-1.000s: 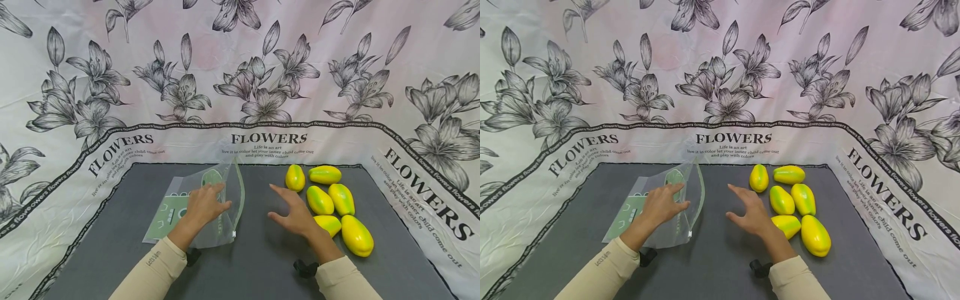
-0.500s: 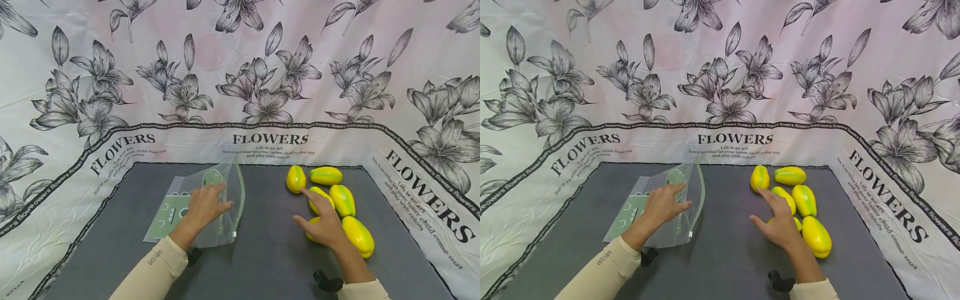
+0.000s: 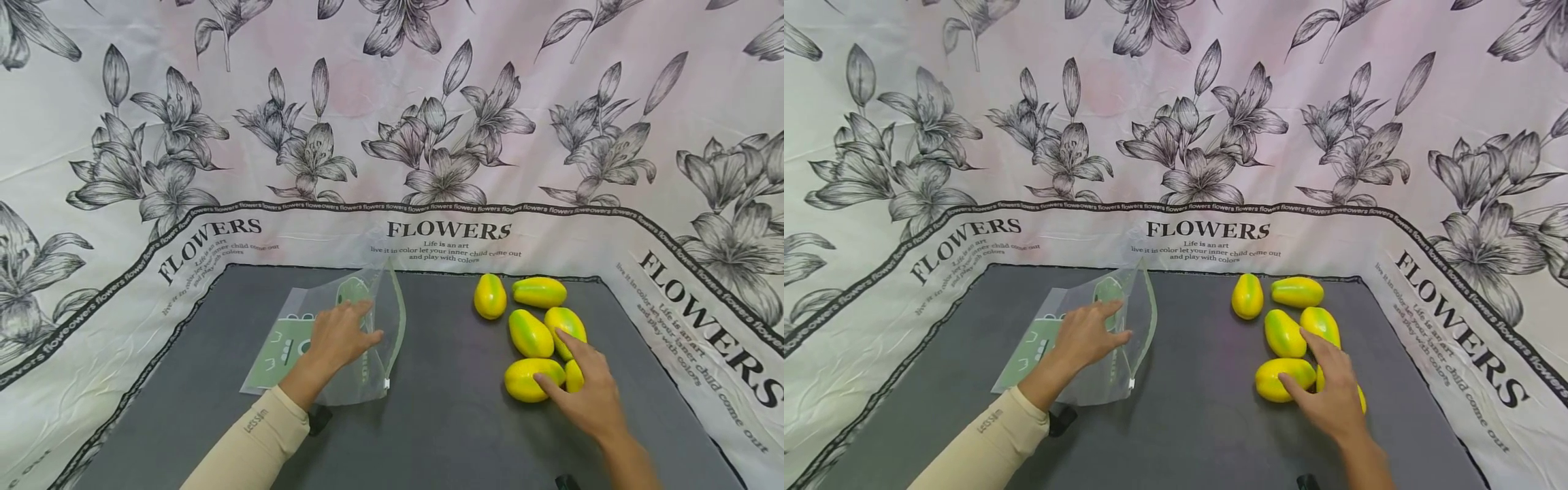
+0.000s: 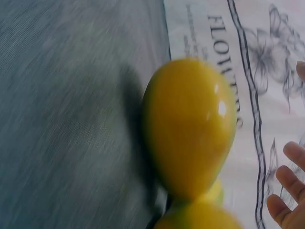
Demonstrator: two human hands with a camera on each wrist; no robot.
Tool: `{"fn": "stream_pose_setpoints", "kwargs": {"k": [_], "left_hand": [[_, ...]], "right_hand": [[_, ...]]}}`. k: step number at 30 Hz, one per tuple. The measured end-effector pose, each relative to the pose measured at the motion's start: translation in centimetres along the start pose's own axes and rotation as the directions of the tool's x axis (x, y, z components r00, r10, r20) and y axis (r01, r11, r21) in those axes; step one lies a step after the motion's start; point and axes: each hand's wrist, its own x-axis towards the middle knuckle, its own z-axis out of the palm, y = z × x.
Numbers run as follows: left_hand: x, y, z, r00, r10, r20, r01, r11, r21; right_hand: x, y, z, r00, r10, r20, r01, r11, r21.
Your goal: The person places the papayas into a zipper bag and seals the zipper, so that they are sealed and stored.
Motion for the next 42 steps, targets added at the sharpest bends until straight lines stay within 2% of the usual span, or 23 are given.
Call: {"fn": "stream_pose_setpoints", "kwargs": {"k": [6, 9, 12, 16, 23, 27, 34, 37, 39, 40, 42], "left_hand": [[0.1, 0.1, 0.1, 1.0, -0.003, -0.002, 0.003, 1.0, 0.002], [0.2, 0.1, 0.2, 1.0, -0.002, -0.008, 0.002, 1.0, 0.007], [0.2, 0.2, 0.2, 1.0, -0.003, -0.011, 0.003, 1.0, 0.01], [0.2, 0.3, 0.1, 1.0, -0.007, -0.016, 0.007, 1.0, 0.01], [0.2, 0.4, 0.1, 1.0, -0.007, -0.021, 0.007, 1.0, 0.021], [0.1, 0.4, 0.1, 1.0, -0.01, -0.014, 0.01, 1.0, 0.015], [0.0, 0.5, 0.1, 1.0, -0.002, -0.023, 0.002, 1.0, 0.01], [-0.1, 0.5, 0.1, 1.0, 0.002, -0.027, -0.002, 1.0, 0.007], [-0.1, 0.5, 0.1, 1.0, 0.006, -0.03, -0.005, 1.0, 0.007], [-0.1, 0.5, 0.1, 0.999, 0.008, -0.031, -0.007, 1.0, 0.007], [-0.1, 0.5, 0.2, 0.999, 0.014, -0.035, -0.014, 1.0, 0.007]], "right_hand": [[-1.9, 1.1, -1.4, 0.994, 0.057, -0.091, -0.061, 0.998, -0.036], [-2.8, 1.7, -1.9, 0.989, 0.101, -0.109, -0.109, 0.992, -0.069], [-3.7, 2.3, -2.3, 0.98, 0.171, -0.099, -0.181, 0.979, -0.097], [-4.5, 2.8, -2.5, 0.957, 0.281, -0.068, -0.288, 0.947, -0.144], [-5.0, 3.4, -2.7, 0.924, 0.383, -0.013, -0.378, 0.903, -0.204], [-4.9, 3.6, -2.9, 0.885, 0.463, 0.055, -0.435, 0.862, -0.259], [-4.7, 4.0, -3.3, 0.772, 0.612, 0.17, -0.542, 0.775, -0.325], [-4.7, 4.2, -3.3, 0.716, 0.674, 0.179, -0.596, 0.725, -0.344], [-4.8, 4.2, -3.3, 0.687, 0.705, 0.173, -0.629, 0.697, -0.344], [-4.9, 4.2, -3.4, 0.676, 0.718, 0.166, -0.643, 0.685, -0.342], [-5.1, 4.2, -3.4, 0.668, 0.73, 0.144, -0.663, 0.672, -0.328]]}}
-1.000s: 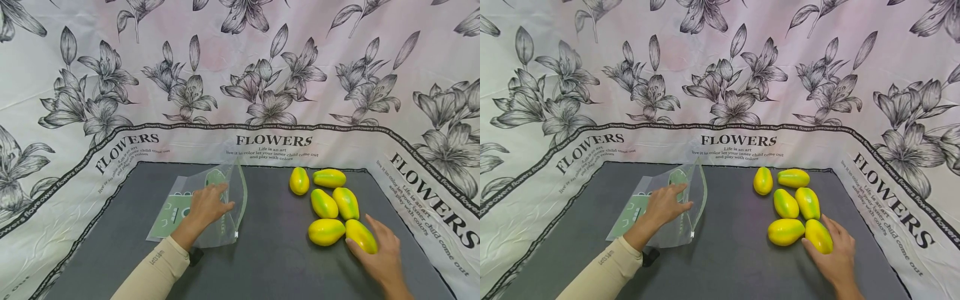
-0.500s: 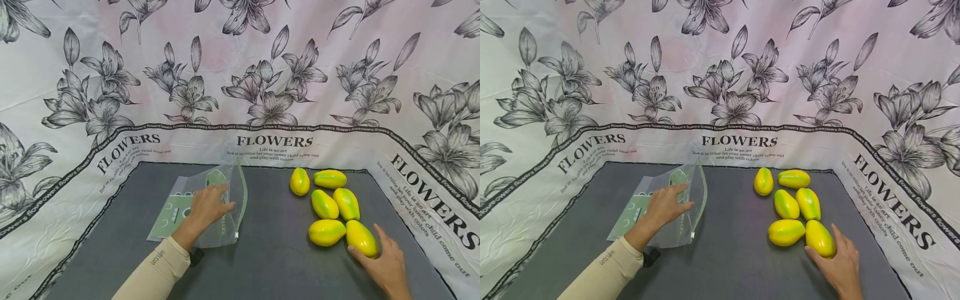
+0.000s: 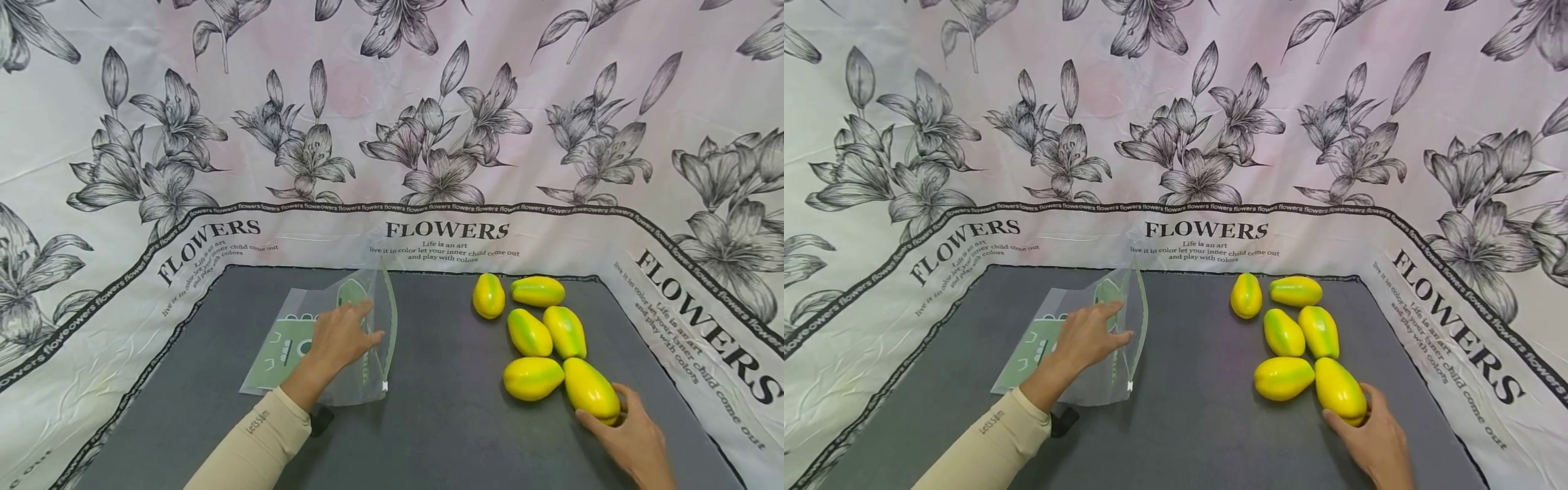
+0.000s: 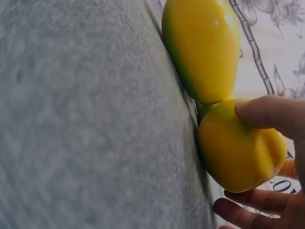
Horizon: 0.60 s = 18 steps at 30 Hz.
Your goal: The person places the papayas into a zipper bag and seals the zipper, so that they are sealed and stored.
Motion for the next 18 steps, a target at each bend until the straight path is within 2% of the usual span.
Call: {"fn": "stream_pose_setpoints", "kwargs": {"k": [4, 7, 12, 18], "left_hand": [[0.0, -0.1, 0.1, 1.0, 0.013, -0.007, -0.013, 1.0, 0.0], [0.1, -0.1, 0.1, 1.0, 0.022, -0.001, -0.022, 1.0, -0.01], [0.2, 0.0, 0.0, 1.0, 0.028, -0.004, -0.028, 0.999, -0.028], [0.1, 0.1, -0.2, 1.0, 0.018, 0.008, -0.017, 0.999, -0.033]], "right_hand": [[-0.4, 0.0, -0.3, 0.999, 0.027, -0.032, -0.025, 0.998, 0.064], [-0.9, 0.0, -0.9, 0.999, 0.018, -0.044, -0.011, 0.99, 0.144], [-1.7, -1.2, -2.0, 0.992, -0.08, -0.103, 0.104, 0.961, 0.255], [-2.0, -4.0, -2.7, 0.965, -0.188, -0.185, 0.242, 0.907, 0.345]]}}
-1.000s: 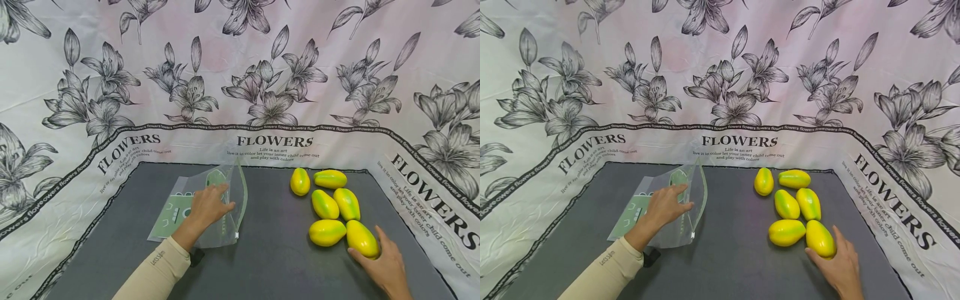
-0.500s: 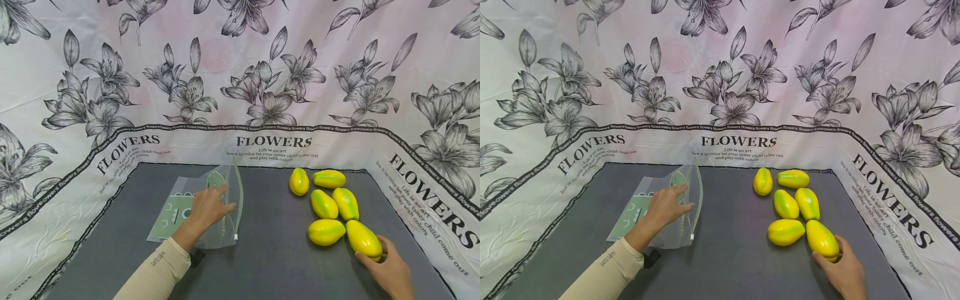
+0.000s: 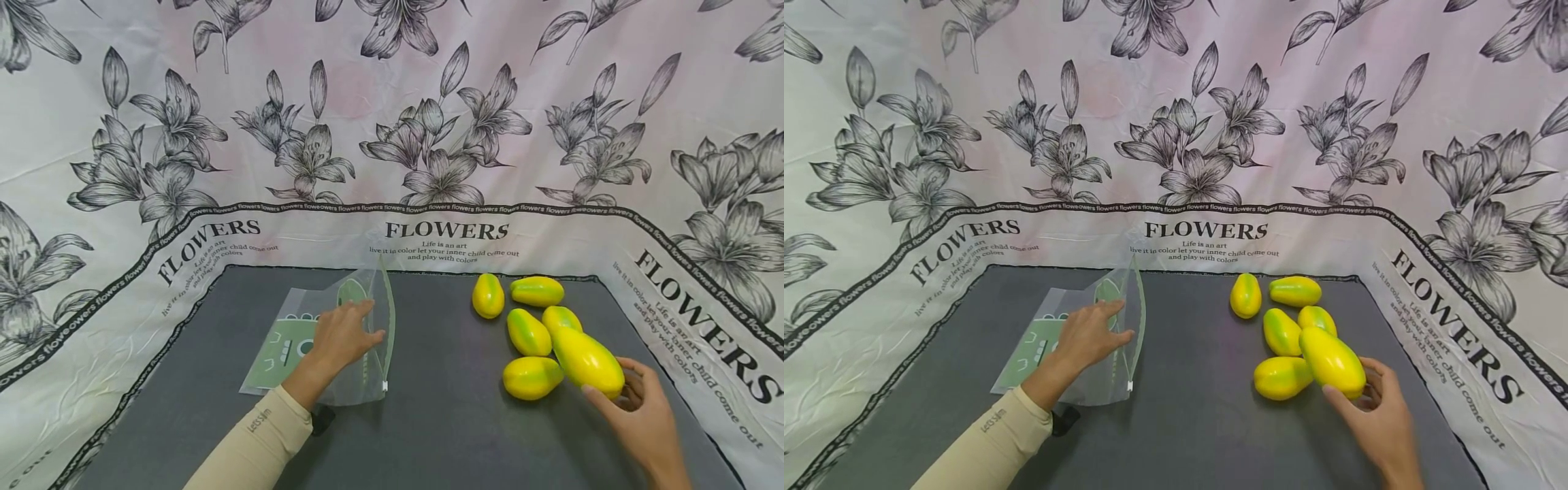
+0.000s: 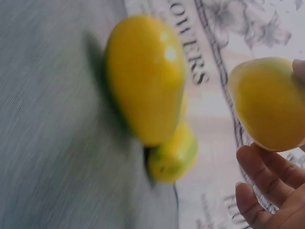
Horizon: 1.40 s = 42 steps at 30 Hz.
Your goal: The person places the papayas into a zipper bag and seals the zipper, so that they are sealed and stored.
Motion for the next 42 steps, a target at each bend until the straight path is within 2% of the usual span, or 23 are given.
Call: {"fn": "stream_pose_setpoints", "kwargs": {"k": [7, 12, 23, 32, 42], "left_hand": [[0.1, 0.1, 0.0, 1.0, 0.009, 0.0, -0.009, 1.0, 0.016], [0.0, 0.3, 0.0, 1.0, 0.013, 0.005, -0.013, 1.0, 0.02], [0.1, 0.5, 0.2, 1.0, 0.02, -0.003, -0.02, 0.999, 0.026], [0.1, 0.7, 0.2, 1.0, -0.003, 0.025, 0.002, 0.999, 0.036], [0.1, 1.0, 0.4, 1.0, -0.002, 0.03, 0.001, 1.0, 0.016]], "right_hand": [[0.8, -2.9, 1.8, 0.981, -0.195, 0.005, 0.194, 0.975, 0.105], [1.1, -4.3, 3.5, 0.967, -0.252, 0.041, 0.242, 0.956, 0.168], [2.2, -7.3, 7.3, 0.935, -0.331, 0.124, 0.268, 0.893, 0.362], [2.9, -9.3, 10.3, 0.898, -0.418, 0.135, 0.307, 0.818, 0.487], [3.2, -10.7, 13.4, 0.875, -0.444, 0.19, 0.288, 0.796, 0.532]]}}
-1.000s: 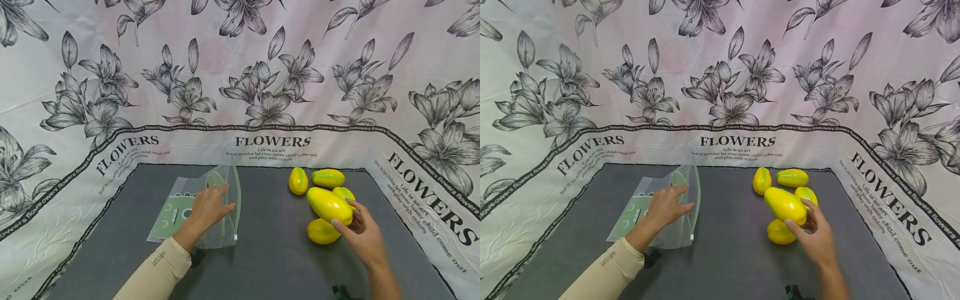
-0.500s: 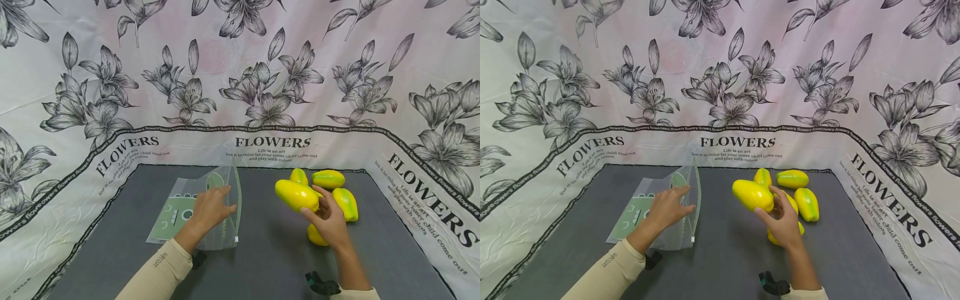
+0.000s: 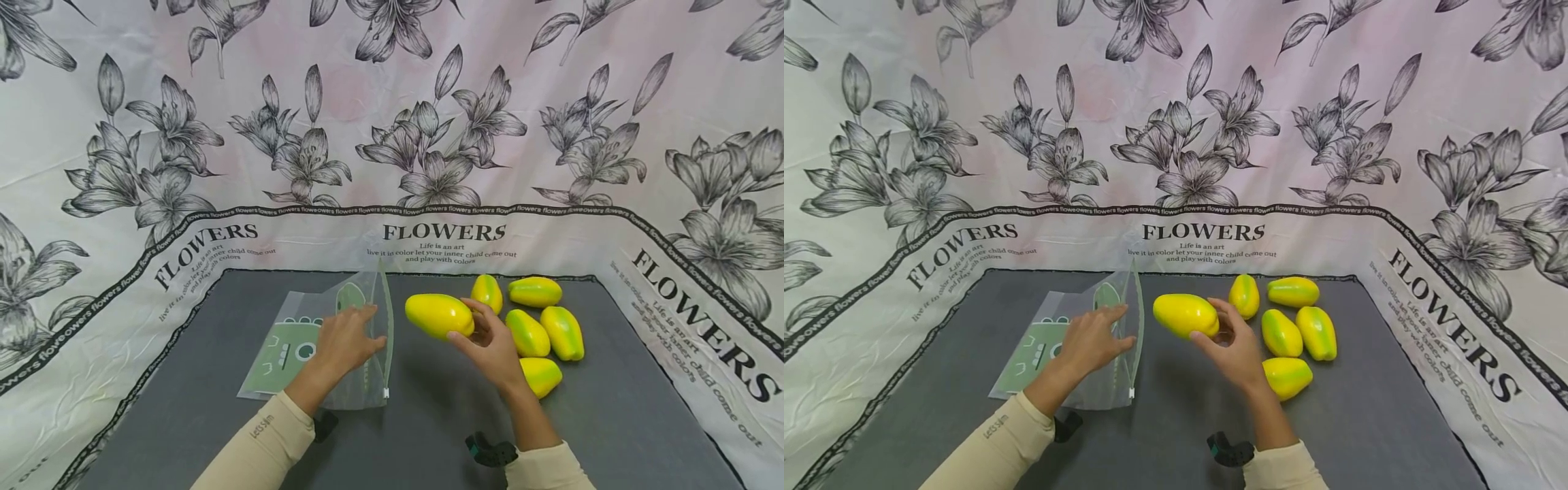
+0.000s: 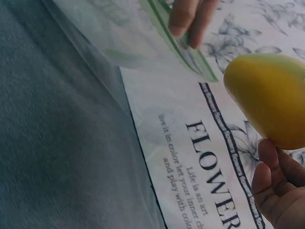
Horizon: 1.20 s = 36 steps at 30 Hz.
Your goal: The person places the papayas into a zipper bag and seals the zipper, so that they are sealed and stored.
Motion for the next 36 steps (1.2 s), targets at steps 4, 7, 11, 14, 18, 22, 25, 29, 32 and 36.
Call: {"fn": "stream_pose_setpoints", "kwargs": {"k": [4, 7, 11, 14, 18, 22, 25, 29, 32, 36], "left_hand": [[-0.1, -0.1, 0.2, 1.0, 0.008, -0.001, -0.008, 1.0, -0.008], [-0.1, -0.1, 0.2, 1.0, 0.006, 0.002, -0.006, 1.0, -0.011], [-0.1, 0.0, 0.3, 1.0, 0.0, 0.005, 0.0, 1.0, -0.003], [-0.1, 0.1, 0.2, 1.0, -0.001, 0.003, 0.001, 1.0, 0.009], [0.0, 0.2, 0.2, 1.0, -0.005, -0.001, 0.005, 1.0, 0.027], [0.0, 0.3, 0.0, 1.0, -0.009, 0.007, 0.008, 0.999, 0.032], [0.0, 0.4, -0.3, 1.0, -0.004, 0.013, 0.004, 1.0, 0.022], [0.0, 0.4, -0.5, 1.0, 0.004, 0.012, -0.004, 1.0, 0.011], [0.0, 0.5, -0.6, 1.0, 0.005, 0.014, -0.005, 1.0, 0.015], [0.1, 0.8, -0.7, 1.0, 0.008, 0.019, -0.009, 1.0, 0.019]], "right_hand": [[0.2, 0.3, 0.8, 1.0, 0.005, 0.022, -0.005, 1.0, 0.012], [0.4, 0.5, 1.3, 0.999, 0.012, 0.033, -0.012, 1.0, 0.008], [0.6, 0.4, 1.9, 0.998, 0.025, 0.063, -0.024, 1.0, -0.015], [0.7, 0.3, 2.4, 0.995, 0.043, 0.089, -0.04, 0.998, -0.038], [0.7, -1.3, 2.8, 0.993, 0.036, 0.108, -0.03, 0.998, -0.06], [0.7, -3.2, 3.1, 0.992, 0.034, 0.122, -0.024, 0.996, -0.087], [0.9, -3.4, 3.2, 0.99, 0.052, 0.128, -0.039, 0.993, -0.108], [1.1, -3.1, 3.4, 0.988, 0.064, 0.139, -0.051, 0.994, -0.1], [1.2, -2.8, 3.5, 0.988, 0.065, 0.143, -0.053, 0.995, -0.086], [1.4, -2.4, 3.9, 0.987, 0.063, 0.145, -0.053, 0.996, -0.075]]}}
